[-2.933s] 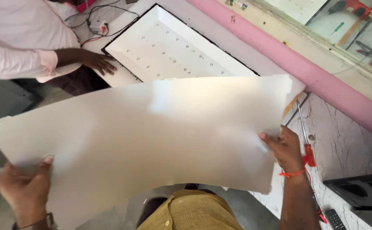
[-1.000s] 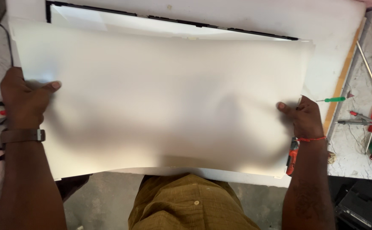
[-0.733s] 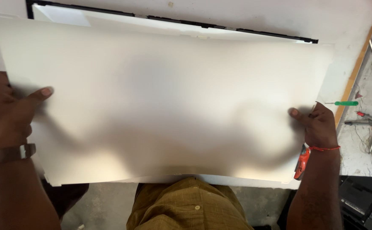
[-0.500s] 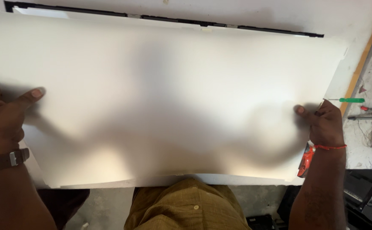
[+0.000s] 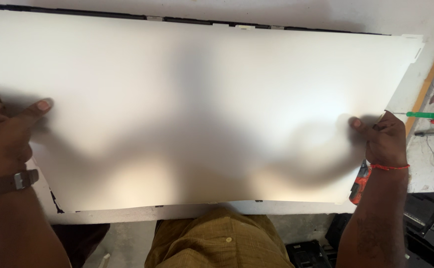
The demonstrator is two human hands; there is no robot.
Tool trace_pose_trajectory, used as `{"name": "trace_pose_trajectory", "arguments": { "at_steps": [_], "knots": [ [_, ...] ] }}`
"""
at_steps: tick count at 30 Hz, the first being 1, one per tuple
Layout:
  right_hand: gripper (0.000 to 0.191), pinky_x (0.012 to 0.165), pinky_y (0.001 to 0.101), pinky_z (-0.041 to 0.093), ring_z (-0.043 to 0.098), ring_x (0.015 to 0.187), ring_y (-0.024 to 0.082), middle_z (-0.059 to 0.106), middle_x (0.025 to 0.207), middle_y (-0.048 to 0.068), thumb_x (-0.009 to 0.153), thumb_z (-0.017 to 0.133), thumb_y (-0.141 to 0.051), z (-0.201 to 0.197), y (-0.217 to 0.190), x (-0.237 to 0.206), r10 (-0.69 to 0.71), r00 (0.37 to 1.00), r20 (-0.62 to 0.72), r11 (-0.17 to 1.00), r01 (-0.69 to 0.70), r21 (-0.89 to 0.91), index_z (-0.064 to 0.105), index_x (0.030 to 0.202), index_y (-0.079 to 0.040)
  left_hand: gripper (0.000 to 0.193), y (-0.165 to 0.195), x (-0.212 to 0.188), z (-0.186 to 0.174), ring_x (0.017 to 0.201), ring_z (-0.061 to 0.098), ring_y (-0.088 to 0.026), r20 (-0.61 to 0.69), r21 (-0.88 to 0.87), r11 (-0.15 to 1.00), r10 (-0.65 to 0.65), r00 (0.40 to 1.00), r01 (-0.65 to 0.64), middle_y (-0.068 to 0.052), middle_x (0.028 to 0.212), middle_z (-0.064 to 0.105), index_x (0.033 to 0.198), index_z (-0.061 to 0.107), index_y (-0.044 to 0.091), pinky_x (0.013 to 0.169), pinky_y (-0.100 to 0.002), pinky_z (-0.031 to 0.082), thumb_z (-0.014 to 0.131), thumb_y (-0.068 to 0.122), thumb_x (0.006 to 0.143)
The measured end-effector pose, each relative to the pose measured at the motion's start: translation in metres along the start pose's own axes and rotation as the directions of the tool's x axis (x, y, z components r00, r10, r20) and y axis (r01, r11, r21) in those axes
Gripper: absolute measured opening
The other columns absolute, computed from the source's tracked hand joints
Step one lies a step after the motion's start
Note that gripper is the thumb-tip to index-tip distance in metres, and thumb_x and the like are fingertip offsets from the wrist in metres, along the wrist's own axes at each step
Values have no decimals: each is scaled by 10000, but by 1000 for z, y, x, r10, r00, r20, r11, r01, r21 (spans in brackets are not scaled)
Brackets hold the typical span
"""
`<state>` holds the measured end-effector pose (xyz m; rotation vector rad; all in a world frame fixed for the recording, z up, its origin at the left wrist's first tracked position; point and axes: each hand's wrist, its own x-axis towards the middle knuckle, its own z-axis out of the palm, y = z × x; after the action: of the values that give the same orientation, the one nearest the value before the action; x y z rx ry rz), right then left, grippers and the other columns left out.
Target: The person tests an LED TV backlight panel connected to a power supply, then lifts the white diffuser sheet out of the TV frame and works it back into place, pressing and clipping its edges into the frame around the panel.
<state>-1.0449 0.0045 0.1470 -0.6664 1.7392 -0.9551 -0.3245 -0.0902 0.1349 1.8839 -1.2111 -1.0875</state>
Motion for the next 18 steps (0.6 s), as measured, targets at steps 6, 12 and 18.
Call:
{"name": "trace_pose_trajectory", "arguments": {
  "at_steps": [6, 12, 18],
  "knots": [
    [297, 741, 271, 576, 695, 863, 140, 735, 1014, 93, 882, 825, -7, 12, -3, 3, 23, 999, -48, 992, -29, -121, 693, 1146, 24, 412, -3, 5, 18, 1025, 754, -219, -47, 151, 986, 74, 996, -66, -165, 1158, 718, 1224, 530, -16, 812, -336, 666, 849, -39, 964],
    [321, 750, 285, 577, 697, 865, 159, 741, 1038, 124, 903, 810, 21, 28, -12, -2, -13, 993, -115, 959, -20, -282, 682, 1195, 60, 451, 2, 1, 25, 944, 731, -183, -94, 161, 987, 40, 995, -25, -131, 1134, 714, 1227, 532, 1, 720, -304, 623, 865, -35, 926],
    [391, 766, 326, 622, 741, 929, 232, 744, 1094, 183, 929, 799, 26, 41, -14, -7, -76, 985, -158, 927, 12, -376, 640, 1281, 87, 508, 8, 7, 21, 970, 720, -177, -137, 235, 969, 107, 985, -72, -136, 1118, 704, 1188, 536, -22, 752, -277, 615, 921, -43, 856]
  ]
}}
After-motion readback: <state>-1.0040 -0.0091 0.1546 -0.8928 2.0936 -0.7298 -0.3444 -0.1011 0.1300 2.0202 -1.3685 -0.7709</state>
